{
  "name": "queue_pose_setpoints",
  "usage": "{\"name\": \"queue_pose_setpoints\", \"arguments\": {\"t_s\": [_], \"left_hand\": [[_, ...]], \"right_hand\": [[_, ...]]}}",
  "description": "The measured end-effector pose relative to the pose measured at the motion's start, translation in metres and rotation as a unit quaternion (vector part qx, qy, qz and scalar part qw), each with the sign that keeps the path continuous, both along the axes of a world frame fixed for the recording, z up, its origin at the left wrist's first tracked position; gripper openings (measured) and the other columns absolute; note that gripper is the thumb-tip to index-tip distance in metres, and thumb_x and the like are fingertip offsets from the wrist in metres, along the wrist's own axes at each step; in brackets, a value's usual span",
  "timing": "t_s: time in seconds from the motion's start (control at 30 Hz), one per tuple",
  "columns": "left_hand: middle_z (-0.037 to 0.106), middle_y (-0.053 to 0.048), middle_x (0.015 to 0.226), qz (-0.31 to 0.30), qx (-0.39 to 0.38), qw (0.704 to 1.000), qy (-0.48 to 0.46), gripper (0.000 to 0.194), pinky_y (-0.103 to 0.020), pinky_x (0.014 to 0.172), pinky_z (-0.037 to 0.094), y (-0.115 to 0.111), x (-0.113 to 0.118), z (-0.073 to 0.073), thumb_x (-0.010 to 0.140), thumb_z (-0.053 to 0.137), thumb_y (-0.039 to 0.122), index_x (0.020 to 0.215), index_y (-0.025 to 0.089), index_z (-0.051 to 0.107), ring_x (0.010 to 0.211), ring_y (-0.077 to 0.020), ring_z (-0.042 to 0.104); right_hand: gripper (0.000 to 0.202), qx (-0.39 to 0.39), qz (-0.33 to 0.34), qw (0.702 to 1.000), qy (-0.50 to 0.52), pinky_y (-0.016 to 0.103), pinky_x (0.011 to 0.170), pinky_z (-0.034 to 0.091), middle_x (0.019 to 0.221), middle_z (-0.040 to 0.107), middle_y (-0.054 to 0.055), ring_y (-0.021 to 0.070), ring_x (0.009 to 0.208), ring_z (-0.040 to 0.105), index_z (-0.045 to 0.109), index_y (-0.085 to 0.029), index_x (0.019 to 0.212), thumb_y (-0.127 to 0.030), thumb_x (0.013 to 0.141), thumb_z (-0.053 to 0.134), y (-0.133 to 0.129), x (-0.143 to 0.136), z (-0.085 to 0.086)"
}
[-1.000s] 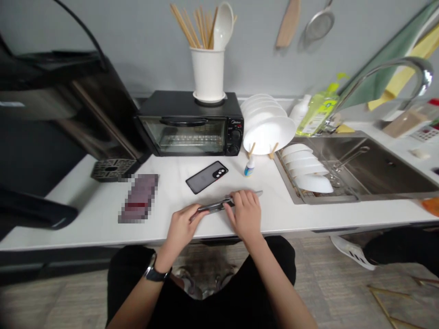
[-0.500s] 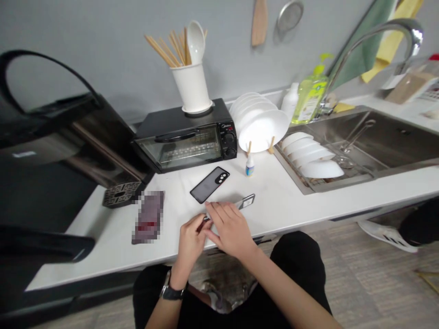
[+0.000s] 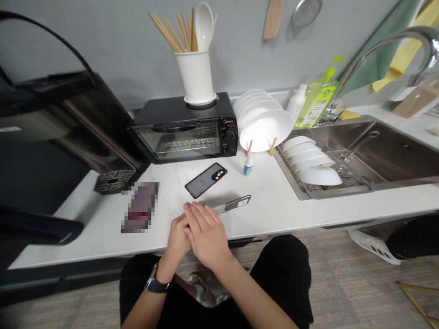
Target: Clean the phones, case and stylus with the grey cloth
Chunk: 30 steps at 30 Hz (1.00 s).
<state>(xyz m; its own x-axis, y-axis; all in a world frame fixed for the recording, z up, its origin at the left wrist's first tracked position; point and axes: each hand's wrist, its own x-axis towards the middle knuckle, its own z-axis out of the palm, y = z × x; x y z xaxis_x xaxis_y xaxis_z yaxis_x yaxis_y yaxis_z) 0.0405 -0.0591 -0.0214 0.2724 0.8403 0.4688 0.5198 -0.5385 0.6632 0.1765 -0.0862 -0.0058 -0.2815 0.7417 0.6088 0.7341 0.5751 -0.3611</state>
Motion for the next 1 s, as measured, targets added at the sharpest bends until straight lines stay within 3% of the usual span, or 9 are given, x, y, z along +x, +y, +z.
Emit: {"name": "queue_pose_setpoints", "arguments": {"t_s": [0.13,0.27,0.37,0.53,0.6,0.73,0.8,0.9,1.0], "left_hand": [[0.072,-0.004,0.076,0.009,-0.015,1.000,0.017,0.020,-0.026,0.065,0.049,0.000,0.001,0.000,0.095,0.053,0.011,0.080,0.019,0.065,0.068,-0.0176,0.066],[0.069,-0.001,0.074,0.019,-0.028,0.999,0.020,0.025,-0.026,0.065,0.046,-0.001,0.005,0.004,0.103,0.062,0.031,0.080,0.019,0.063,0.066,-0.0162,0.064],[0.074,-0.003,0.085,-0.005,-0.048,0.999,0.004,0.022,-0.026,0.071,0.048,-0.002,0.006,0.006,0.104,0.061,0.037,0.091,0.020,0.067,0.075,-0.0167,0.069],[0.072,-0.003,0.081,0.000,-0.054,0.998,0.013,0.026,-0.026,0.068,0.046,-0.004,0.004,0.008,0.104,0.060,0.038,0.088,0.020,0.067,0.071,-0.0165,0.066],[0.071,-0.003,0.080,0.003,-0.049,0.999,0.020,0.023,-0.026,0.068,0.047,-0.004,0.004,0.006,0.104,0.060,0.035,0.087,0.020,0.067,0.070,-0.0166,0.066],[0.072,-0.005,0.080,0.009,-0.020,0.999,0.029,0.022,-0.027,0.067,0.050,-0.002,0.000,0.000,0.102,0.053,0.016,0.086,0.018,0.067,0.069,-0.0175,0.067],[0.074,-0.005,0.082,0.005,-0.010,1.000,0.025,0.025,-0.027,0.068,0.052,-0.001,-0.001,-0.003,0.099,0.048,0.009,0.086,0.018,0.068,0.069,-0.0178,0.068],[0.073,-0.004,0.079,0.004,-0.023,0.999,0.022,0.022,-0.026,0.068,0.052,0.000,-0.002,-0.001,0.101,0.053,0.016,0.085,0.019,0.068,0.070,-0.0175,0.068],[0.074,-0.004,0.082,-0.006,-0.040,0.999,0.020,0.018,-0.026,0.070,0.052,-0.001,0.000,0.005,0.103,0.060,0.029,0.091,0.020,0.070,0.075,-0.0179,0.070]], "right_hand": [[0.048,0.034,-0.004,0.999,-0.003,0.035,0.099,0.051,0.139,0.069,0.012,0.0194,0.120,0.067,0.045,-0.014,0.154,-0.012,0.107,0.036,0.013,0.015,0.007],[0.030,-0.001,-0.047,0.996,-0.076,0.038,0.086,0.048,0.117,0.075,0.011,0.0240,0.101,0.068,0.067,-0.015,0.125,-0.021,0.109,0.042,0.025,0.047,0.017],[0.030,-0.006,-0.081,0.992,-0.095,0.041,0.094,0.045,0.104,0.075,0.008,0.0241,0.094,0.065,0.070,-0.017,0.108,-0.023,0.109,0.041,0.028,0.069,0.016],[0.037,-0.003,-0.200,0.978,-0.066,0.052,0.118,0.032,0.127,0.070,0.013,0.0290,0.125,0.059,0.064,-0.016,0.130,-0.026,0.110,0.034,0.025,0.076,0.003],[0.038,-0.010,-0.193,0.980,-0.049,0.053,0.120,0.028,0.130,0.069,0.013,0.0301,0.135,0.054,0.062,-0.015,0.134,-0.026,0.110,0.034,0.016,0.057,-0.001],[0.040,-0.028,-0.086,0.995,-0.047,0.047,0.123,0.027,0.137,0.068,0.012,0.0251,0.138,0.052,0.056,-0.014,0.143,-0.023,0.109,0.035,-0.001,0.007,0.000],[0.045,-0.025,-0.046,0.997,-0.061,0.043,0.122,0.028,0.143,0.065,0.012,0.0233,0.140,0.050,0.049,-0.013,0.151,-0.022,0.110,0.034,-0.002,-0.001,0.002],[0.049,-0.019,-0.047,0.995,-0.086,0.044,0.116,0.034,0.139,0.067,0.014,0.0261,0.133,0.054,0.045,-0.011,0.155,-0.031,0.111,0.038,0.007,0.021,0.005],[0.039,-0.032,-0.108,0.990,-0.089,0.044,0.100,0.042,0.112,0.073,0.012,0.0265,0.103,0.061,0.064,-0.014,0.135,-0.036,0.110,0.043,0.023,0.064,0.008]]}}
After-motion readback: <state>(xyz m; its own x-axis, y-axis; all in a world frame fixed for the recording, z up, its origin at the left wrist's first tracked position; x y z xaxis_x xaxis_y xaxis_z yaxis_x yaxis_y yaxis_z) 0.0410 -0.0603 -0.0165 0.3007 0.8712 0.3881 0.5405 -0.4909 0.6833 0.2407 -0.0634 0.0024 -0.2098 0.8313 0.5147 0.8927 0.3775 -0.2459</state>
